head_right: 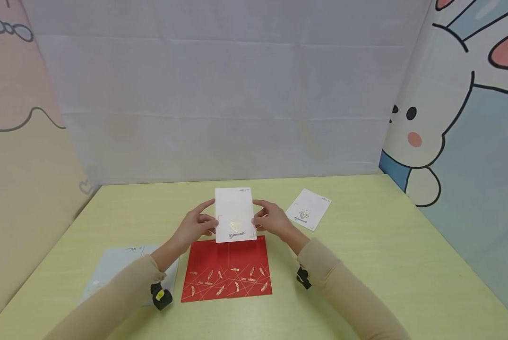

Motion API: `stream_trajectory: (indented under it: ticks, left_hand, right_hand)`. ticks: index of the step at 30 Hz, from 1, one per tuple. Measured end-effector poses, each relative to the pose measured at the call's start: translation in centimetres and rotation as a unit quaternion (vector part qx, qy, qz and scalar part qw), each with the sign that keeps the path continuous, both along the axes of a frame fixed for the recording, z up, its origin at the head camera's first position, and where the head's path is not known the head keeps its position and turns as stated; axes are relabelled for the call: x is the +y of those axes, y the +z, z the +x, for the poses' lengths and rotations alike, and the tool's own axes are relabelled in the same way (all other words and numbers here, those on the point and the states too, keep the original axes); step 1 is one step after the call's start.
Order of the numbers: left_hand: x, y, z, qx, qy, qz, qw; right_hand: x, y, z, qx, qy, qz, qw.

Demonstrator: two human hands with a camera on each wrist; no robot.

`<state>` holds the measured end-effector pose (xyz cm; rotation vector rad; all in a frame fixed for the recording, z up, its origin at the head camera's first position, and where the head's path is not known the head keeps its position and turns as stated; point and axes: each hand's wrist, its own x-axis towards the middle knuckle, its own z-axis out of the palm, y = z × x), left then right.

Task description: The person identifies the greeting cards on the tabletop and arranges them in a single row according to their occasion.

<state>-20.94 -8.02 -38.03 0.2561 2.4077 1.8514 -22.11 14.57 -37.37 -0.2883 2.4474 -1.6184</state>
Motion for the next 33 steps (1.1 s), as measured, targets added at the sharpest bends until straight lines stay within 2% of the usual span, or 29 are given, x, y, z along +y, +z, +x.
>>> stream_trajectory:
  ticks: [6, 8, 12, 14, 15, 18, 20, 27, 30, 33]
  left_hand:
    - [1.3, 2.0, 1.9, 0.02, -0.021, -0.01, 0.9995]
    - [1.7, 2.4, 2.4, 0.019, -0.025, -0.01, 0.9994]
    - [2.2, 0.9, 1.7, 0.015, -0.042, -0.004, 0.999]
    - [2.5, 0.6, 1.7, 0.016, -0.054, 0.001, 0.9984]
    - [2.7, 0.6, 1.7, 0.017, -0.059, 0.002, 0.9981]
    - [3.5, 1.7, 2.8, 0.017, -0.072, 0.004, 0.9972]
    - [4.1, 1.9, 3.1, 0.014, -0.075, 0.003, 0.9971]
    - [5.9, -0.5, 2.2, 0.006, -0.083, -0.013, 0.9965]
    - [6.7, -1.0, 2.1, 0.007, -0.082, -0.031, 0.9961]
    - [7.3, -1.2, 2.3, 0.022, -0.081, -0.064, 0.9944]
  right_hand:
    - [1.4, -0.2, 0.6, -0.002, 0.008, -0.007, 1.0]
    - [1.8, -0.2, 0.9, -0.001, 0.008, -0.002, 1.0]
    - [2.7, -0.1, 1.4, -0.002, 0.007, 0.005, 1.0]
    - [3.3, -0.1, 1.7, -0.006, 0.005, 0.008, 1.0]
    - [3.6, -0.1, 1.8, -0.007, 0.005, 0.011, 1.0]
    - [4.4, 0.0, 2.4, -0.01, 0.006, 0.019, 1.0]
    - [5.0, 0.1, 2.8, -0.011, 0.008, 0.021, 1.0]
    - [7.0, 0.2, 3.8, -0.01, -0.005, 0.026, 1.0]
    - [7.7, 0.3, 4.1, -0.011, -0.011, 0.023, 1.0]
    - [8.4, 0.3, 4.5, -0.009, -0.012, 0.024, 1.0]
